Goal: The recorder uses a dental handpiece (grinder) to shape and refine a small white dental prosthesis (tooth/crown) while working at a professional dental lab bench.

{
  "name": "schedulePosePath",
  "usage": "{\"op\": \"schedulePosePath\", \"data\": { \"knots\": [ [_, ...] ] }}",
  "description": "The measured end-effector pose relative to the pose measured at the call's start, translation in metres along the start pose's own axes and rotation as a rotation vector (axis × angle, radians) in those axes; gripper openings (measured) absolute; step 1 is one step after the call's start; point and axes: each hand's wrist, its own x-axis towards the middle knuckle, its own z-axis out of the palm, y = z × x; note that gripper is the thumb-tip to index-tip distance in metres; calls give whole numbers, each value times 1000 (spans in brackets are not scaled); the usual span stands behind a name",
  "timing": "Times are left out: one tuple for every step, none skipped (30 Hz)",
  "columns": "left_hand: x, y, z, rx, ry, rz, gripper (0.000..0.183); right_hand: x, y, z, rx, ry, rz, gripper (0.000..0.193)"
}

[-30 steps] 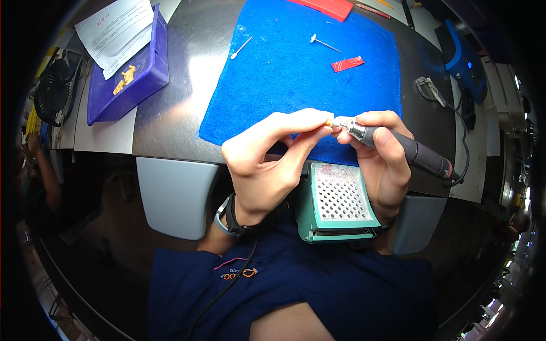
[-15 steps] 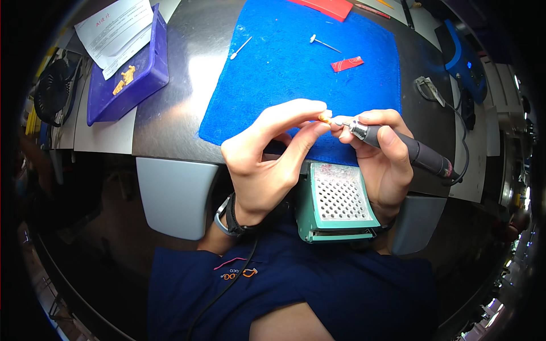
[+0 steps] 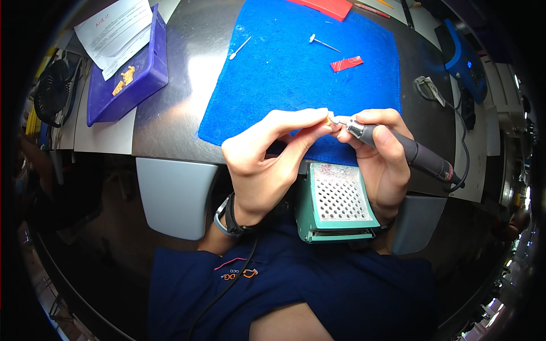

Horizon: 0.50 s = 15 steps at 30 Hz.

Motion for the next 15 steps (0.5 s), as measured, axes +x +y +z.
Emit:
{"op": "schedulePosePath", "data": {
  "knots": [
    [0, 0, 0, -15, -2, -4, 21, 0, 0, 0, -15, 3, 0, 29],
    [0, 0, 0, -16, -2, -4, 21, 0, -1, 0, -30, 5, 0, 29],
    [0, 0, 0, -21, 0, -7, 21, 0, 0, 0, -29, 5, 0, 29],
    [0, 0, 0, -25, 2, -9, 21, 0, 0, 1, -34, 0, -6, 29],
    [-1, -1, 0, -24, 2, -9, 21, 0, 1, 1, -40, -5, -12, 29],
    [-1, -2, -1, -24, -2, -11, 21, 0, 1, 1, -40, -4, -12, 29],
    [-1, -2, -1, -24, -6, -14, 20, 0, 1, 1, -50, -3, -20, 28],
    [-1, -3, 0, -25, -7, -14, 20, 0, 1, 1, -59, -2, -28, 28],
    [-1, -2, 0, -34, -1, -18, 21, 0, 1, 1, -58, -2, -27, 28],
    [-1, -2, 0, -43, 5, -23, 21, 0, 1, 1, -54, -8, -29, 28],
    [-1, -2, 0, -43, 6, -24, 21, 1, 1, 1, -50, -14, -32, 27],
    [-1, -1, 0, -41, 6, -20, 21, 1, 1, 1, -50, -13, -32, 27],
    [-1, -1, 0, -39, 6, -16, 21, 0, 0, 1, -59, -8, -25, 27],
    [-1, -2, 0, -39, 6, -16, 21, 0, 0, 1, -68, -3, -17, 27],
    [-1, -3, 0, -48, 5, -16, 21, 0, 0, 1, -69, -3, -18, 27]
  ]
}}
